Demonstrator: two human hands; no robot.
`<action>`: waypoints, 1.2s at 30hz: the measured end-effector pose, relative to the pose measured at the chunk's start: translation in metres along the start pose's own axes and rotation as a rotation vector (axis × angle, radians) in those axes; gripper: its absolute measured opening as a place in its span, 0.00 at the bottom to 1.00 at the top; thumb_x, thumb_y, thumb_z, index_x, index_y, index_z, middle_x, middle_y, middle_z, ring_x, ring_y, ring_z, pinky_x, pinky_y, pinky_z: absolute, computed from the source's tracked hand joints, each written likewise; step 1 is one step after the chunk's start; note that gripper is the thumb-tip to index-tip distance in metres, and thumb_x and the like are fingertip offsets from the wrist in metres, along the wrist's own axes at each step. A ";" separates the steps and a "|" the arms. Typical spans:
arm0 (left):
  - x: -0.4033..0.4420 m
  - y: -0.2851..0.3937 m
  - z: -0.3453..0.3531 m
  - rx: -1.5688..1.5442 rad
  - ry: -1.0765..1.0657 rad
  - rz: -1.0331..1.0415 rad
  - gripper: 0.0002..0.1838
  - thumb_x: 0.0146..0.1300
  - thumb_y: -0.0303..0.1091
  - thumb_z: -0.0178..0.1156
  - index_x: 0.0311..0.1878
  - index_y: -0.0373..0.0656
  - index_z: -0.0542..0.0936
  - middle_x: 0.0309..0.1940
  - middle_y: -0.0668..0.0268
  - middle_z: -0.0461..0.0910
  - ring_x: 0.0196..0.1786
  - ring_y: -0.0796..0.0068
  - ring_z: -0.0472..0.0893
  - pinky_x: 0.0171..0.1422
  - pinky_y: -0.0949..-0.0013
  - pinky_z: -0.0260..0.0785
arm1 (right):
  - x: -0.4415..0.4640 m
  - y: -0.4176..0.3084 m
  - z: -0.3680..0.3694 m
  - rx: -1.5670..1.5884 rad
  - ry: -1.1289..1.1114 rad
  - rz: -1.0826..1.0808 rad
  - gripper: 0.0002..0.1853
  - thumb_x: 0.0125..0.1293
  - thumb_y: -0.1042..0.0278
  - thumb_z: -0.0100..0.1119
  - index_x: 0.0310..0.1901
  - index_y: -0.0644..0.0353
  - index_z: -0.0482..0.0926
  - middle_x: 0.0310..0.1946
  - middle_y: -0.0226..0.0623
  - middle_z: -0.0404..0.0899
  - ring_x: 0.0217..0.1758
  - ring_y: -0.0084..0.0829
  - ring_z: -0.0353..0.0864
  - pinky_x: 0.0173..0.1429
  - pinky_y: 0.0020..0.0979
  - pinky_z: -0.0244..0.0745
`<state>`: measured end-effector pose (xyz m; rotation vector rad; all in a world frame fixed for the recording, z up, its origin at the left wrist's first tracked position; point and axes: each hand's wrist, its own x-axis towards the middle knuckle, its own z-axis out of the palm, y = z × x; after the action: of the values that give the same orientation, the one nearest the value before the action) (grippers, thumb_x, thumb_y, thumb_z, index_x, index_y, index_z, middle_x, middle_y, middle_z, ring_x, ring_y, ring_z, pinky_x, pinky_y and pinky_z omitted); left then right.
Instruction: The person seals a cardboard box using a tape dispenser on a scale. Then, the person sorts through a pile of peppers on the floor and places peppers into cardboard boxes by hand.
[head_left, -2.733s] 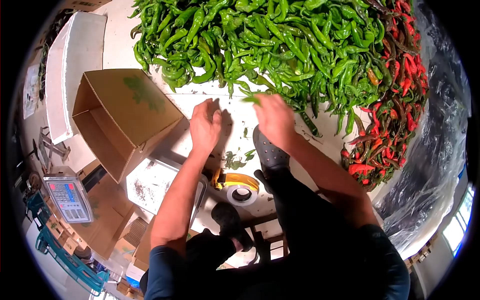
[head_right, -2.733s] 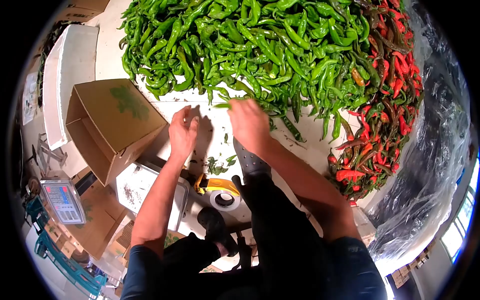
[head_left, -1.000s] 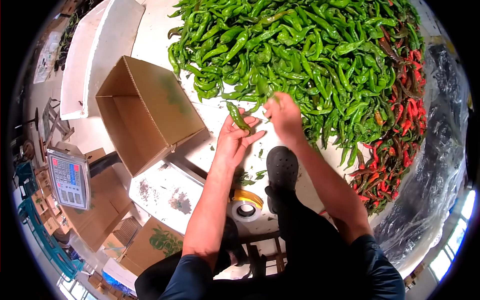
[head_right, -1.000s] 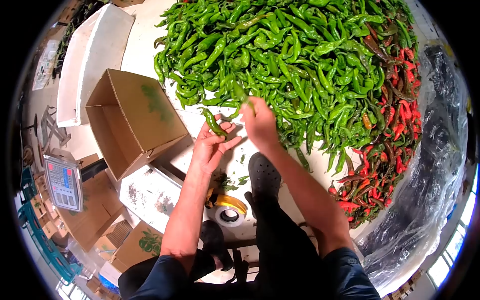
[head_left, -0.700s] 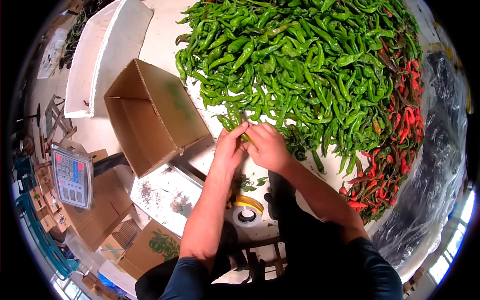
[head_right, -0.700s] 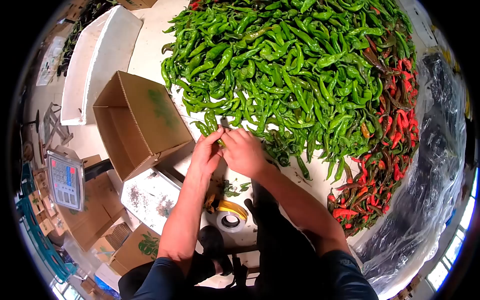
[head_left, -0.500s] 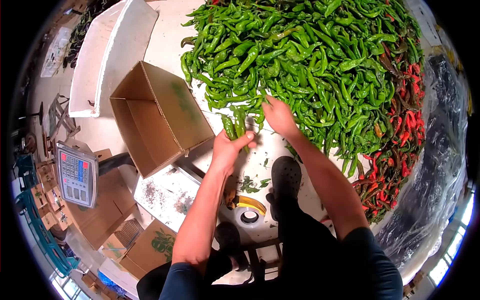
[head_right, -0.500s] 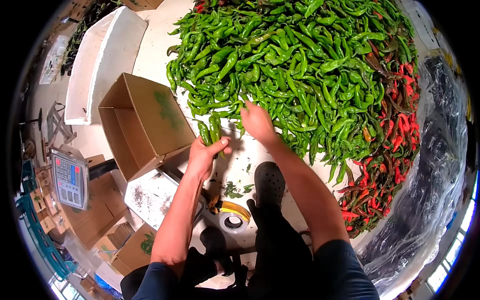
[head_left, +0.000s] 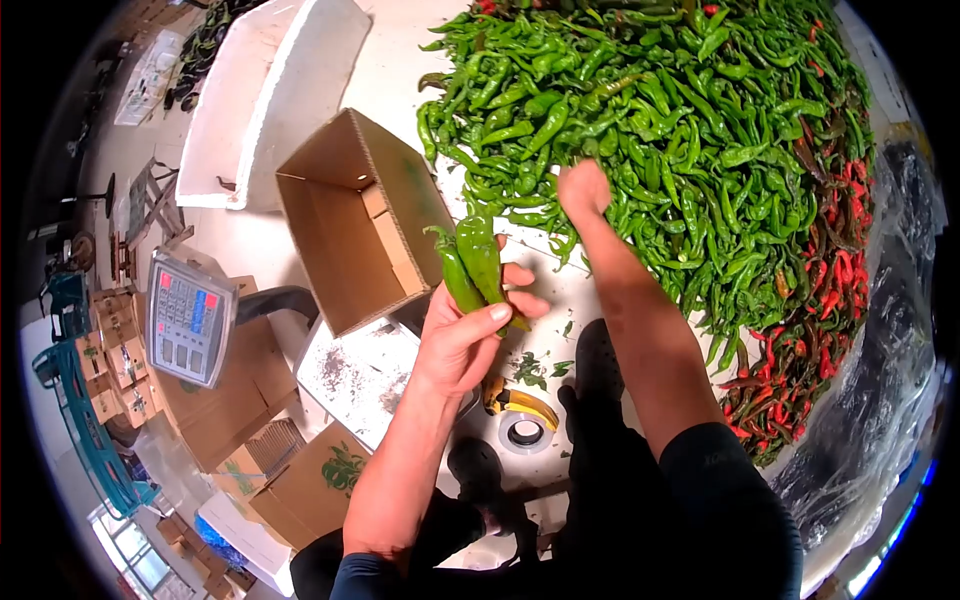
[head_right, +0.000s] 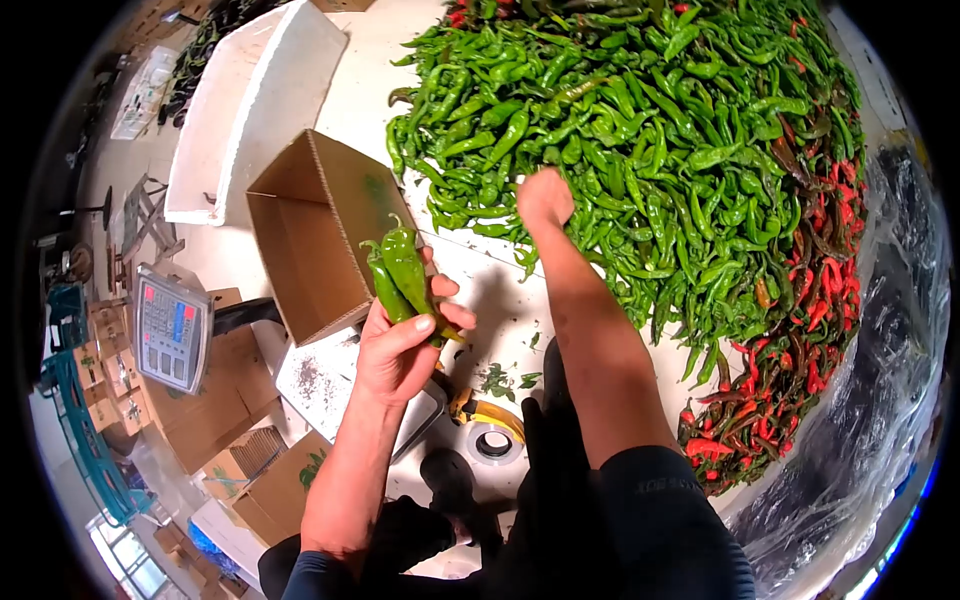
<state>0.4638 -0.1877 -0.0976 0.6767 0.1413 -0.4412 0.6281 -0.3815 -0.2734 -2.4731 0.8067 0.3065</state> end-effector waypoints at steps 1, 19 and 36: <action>-0.005 0.007 -0.001 -0.033 -0.075 0.017 0.36 0.69 0.29 0.63 0.77 0.40 0.61 0.59 0.51 0.80 0.57 0.52 0.84 0.67 0.49 0.72 | -0.003 0.001 0.004 -0.035 0.028 0.011 0.16 0.65 0.57 0.60 0.43 0.63 0.85 0.44 0.53 0.88 0.49 0.50 0.88 0.53 0.46 0.83; -0.026 0.024 0.054 -0.137 0.064 0.017 0.23 0.77 0.35 0.51 0.70 0.35 0.69 0.58 0.51 0.81 0.62 0.52 0.80 0.70 0.45 0.72 | -0.101 0.082 -0.170 1.651 -0.613 0.249 0.06 0.62 0.76 0.68 0.36 0.57 0.79 0.32 0.32 0.80 0.35 0.30 0.78 0.41 0.33 0.76; -0.261 0.104 0.210 -0.031 -0.029 0.506 0.33 0.63 0.21 0.68 0.70 0.43 0.67 0.58 0.60 0.79 0.61 0.65 0.80 0.66 0.59 0.74 | -0.455 -0.045 -0.356 0.352 0.448 -1.760 0.18 0.54 0.76 0.72 0.47 0.64 0.80 0.44 0.42 0.79 0.44 0.45 0.80 0.48 0.42 0.77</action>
<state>0.2716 -0.1578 0.1938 0.6489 -0.0524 0.0373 0.3112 -0.3218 0.2083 -1.9891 -1.1731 -0.9185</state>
